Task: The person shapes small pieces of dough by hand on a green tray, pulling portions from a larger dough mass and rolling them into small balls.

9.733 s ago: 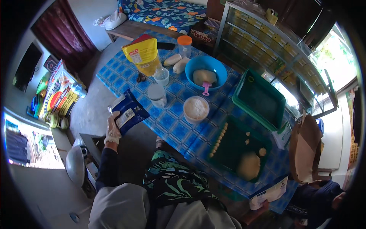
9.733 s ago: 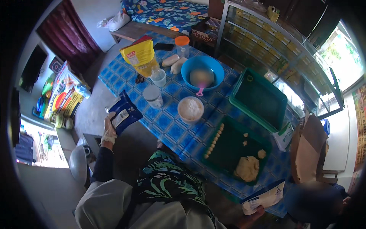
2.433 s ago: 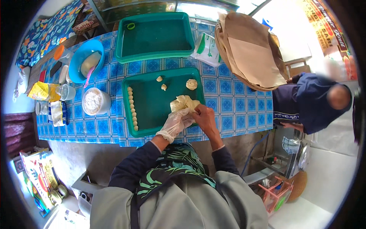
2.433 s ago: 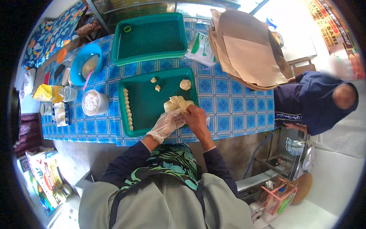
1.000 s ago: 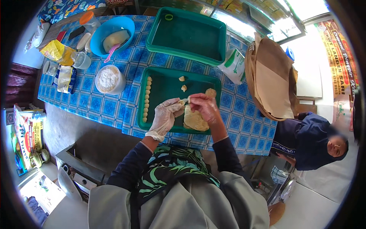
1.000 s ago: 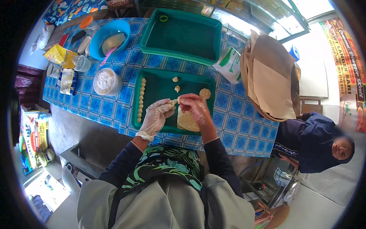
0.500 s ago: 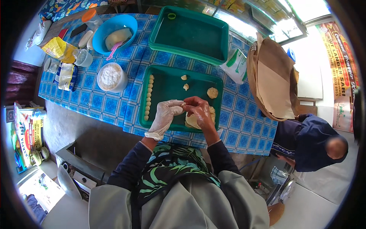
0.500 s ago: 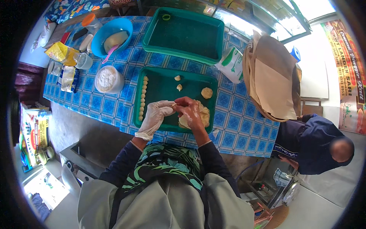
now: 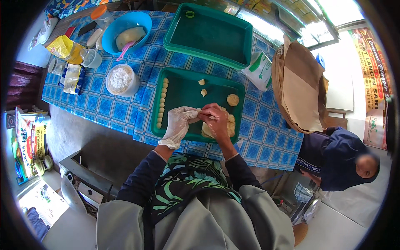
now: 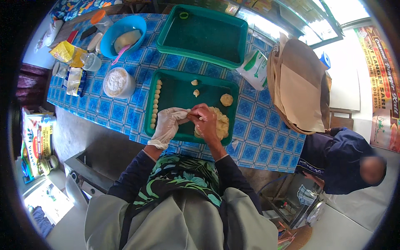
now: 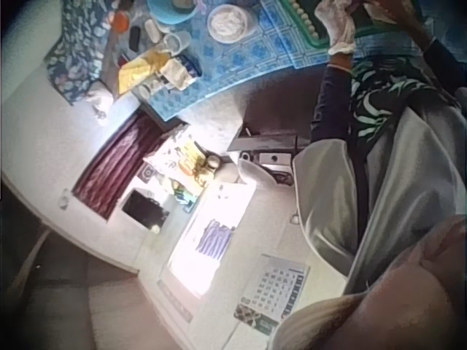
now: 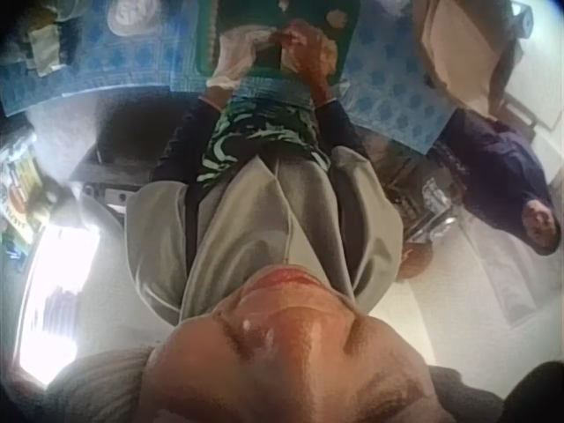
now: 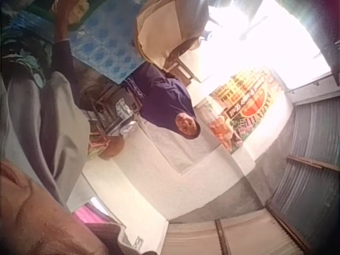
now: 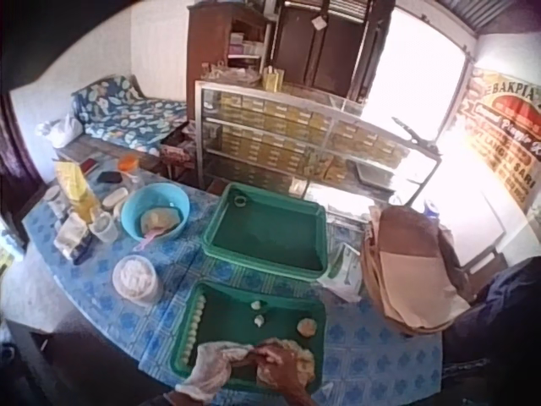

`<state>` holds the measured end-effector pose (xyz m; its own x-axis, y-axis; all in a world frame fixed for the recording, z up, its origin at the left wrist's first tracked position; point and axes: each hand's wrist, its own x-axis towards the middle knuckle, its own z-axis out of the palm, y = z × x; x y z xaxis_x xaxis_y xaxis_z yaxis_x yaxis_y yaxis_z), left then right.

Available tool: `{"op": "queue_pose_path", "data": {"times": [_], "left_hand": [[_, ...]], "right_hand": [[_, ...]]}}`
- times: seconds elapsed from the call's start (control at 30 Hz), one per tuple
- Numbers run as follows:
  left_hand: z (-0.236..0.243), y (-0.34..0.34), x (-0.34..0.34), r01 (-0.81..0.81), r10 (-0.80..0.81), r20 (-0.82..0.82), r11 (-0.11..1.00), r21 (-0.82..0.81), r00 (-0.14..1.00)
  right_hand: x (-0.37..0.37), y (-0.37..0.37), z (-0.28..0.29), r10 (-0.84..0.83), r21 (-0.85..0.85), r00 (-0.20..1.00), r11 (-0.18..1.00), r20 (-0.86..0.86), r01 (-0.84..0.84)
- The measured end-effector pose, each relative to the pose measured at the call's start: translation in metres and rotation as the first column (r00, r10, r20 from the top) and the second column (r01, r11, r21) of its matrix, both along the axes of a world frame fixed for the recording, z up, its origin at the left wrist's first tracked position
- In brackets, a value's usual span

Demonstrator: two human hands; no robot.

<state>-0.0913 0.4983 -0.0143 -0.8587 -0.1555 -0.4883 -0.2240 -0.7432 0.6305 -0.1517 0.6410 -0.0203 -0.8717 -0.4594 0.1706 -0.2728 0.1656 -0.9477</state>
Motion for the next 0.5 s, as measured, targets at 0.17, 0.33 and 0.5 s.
{"op": "queue_pose_path", "data": {"times": [0.17,0.33,0.5], "left_hand": [[-0.005,0.025,0.005,-0.215,0.21,-0.084,0.975,-0.058,0.974],[0.001,0.042,0.014,-0.289,0.285,-0.104,0.957,-0.029,0.953],[0.01,0.005,0.014,-0.057,0.066,0.018,0.946,-0.319,0.998]], "right_hand": [[-0.001,-0.008,0.007,-0.174,0.085,0.982,0.98,-0.069,0.18],[0.004,-0.007,-0.008,-0.21,-0.049,0.97,0.975,0.119,0.217],[0.0,-0.002,0.011,-0.074,-0.119,0.858,0.981,0.509,0.156]]}}
